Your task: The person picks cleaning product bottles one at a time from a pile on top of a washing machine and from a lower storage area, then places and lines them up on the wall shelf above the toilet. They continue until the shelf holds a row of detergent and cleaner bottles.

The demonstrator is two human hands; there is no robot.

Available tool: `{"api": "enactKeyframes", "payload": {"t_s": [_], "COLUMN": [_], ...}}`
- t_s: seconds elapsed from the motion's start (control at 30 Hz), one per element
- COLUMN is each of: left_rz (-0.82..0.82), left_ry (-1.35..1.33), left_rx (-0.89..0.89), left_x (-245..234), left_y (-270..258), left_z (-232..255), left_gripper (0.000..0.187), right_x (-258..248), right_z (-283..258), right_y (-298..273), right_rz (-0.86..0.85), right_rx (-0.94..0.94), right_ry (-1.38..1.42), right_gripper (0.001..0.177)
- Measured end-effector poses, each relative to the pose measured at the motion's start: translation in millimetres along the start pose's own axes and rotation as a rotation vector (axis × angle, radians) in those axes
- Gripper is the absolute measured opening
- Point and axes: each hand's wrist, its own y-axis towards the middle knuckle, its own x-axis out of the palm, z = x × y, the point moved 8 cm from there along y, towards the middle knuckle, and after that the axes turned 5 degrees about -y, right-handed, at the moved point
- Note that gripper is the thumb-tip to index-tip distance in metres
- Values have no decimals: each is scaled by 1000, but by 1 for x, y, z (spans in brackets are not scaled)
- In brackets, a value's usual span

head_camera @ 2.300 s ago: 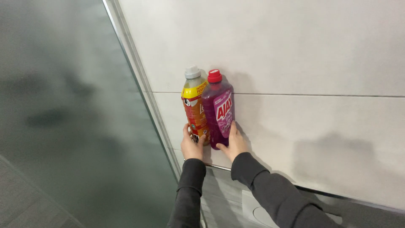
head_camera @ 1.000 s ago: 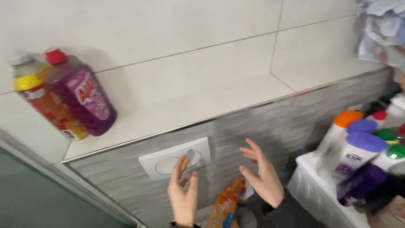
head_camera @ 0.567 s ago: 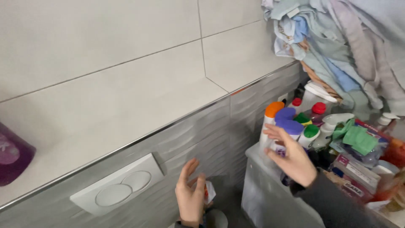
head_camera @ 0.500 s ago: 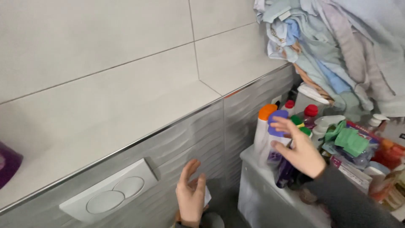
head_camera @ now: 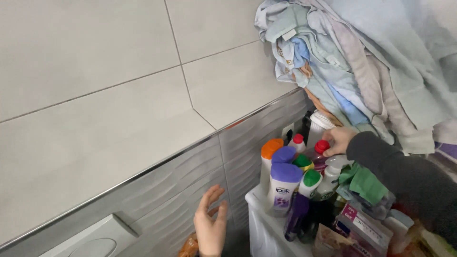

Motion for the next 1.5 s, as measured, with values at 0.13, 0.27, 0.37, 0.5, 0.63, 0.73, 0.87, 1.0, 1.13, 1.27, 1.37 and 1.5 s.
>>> {"api": "enactKeyframes", "payload": {"t_s": [0.13,0.27,0.37,0.5,0.63,0.73,0.87,1.0,1.13,1.27,1.37,1.5], "left_rz": [-23,0,3,11,12,31,41,33,70,40,30,36], "left_ry": [17,40,30,8,37,15,69,102,109,48,43,38], "left_rx": [-51,-5,-15,-11,-9,5,-78,-123,-214,-77,-45,-28], "left_x": [20,31,36,38,36,33,28,25,23,26,26,21], "left_y": [4,10,9,11,10,8,5,6,7,12,11,14], "left_z": [-2,-10,-5,-12,-16,-16,-28,-35,-34,-38,-26,-15], "left_gripper": [45,42,41,40,40,38,40,43,43,41,42,42], "right_x": [5,0,-10,-14,-16,-25,-33,-43,-45,-69,-103,-139], "right_z": [-20,-34,-43,-49,-54,-61,-67,-75,-62,-56,-65,-67], "right_y": [0,-8,-19,-27,-30,-39,-49,-66,-55,-56,-77,-89], "right_rz": [-36,-36,-51,-69,-26,11,30,12,102,161,193,285], "right_rx": [-29,-13,55,111,94,138,186,266,220,221,287,229], "right_ry": [-125,-100,-65,-60,-62,20,110,196,256,359,292,321], "right_gripper": [57,56,52,52,49,36,31,25,25,31,38,28]}}
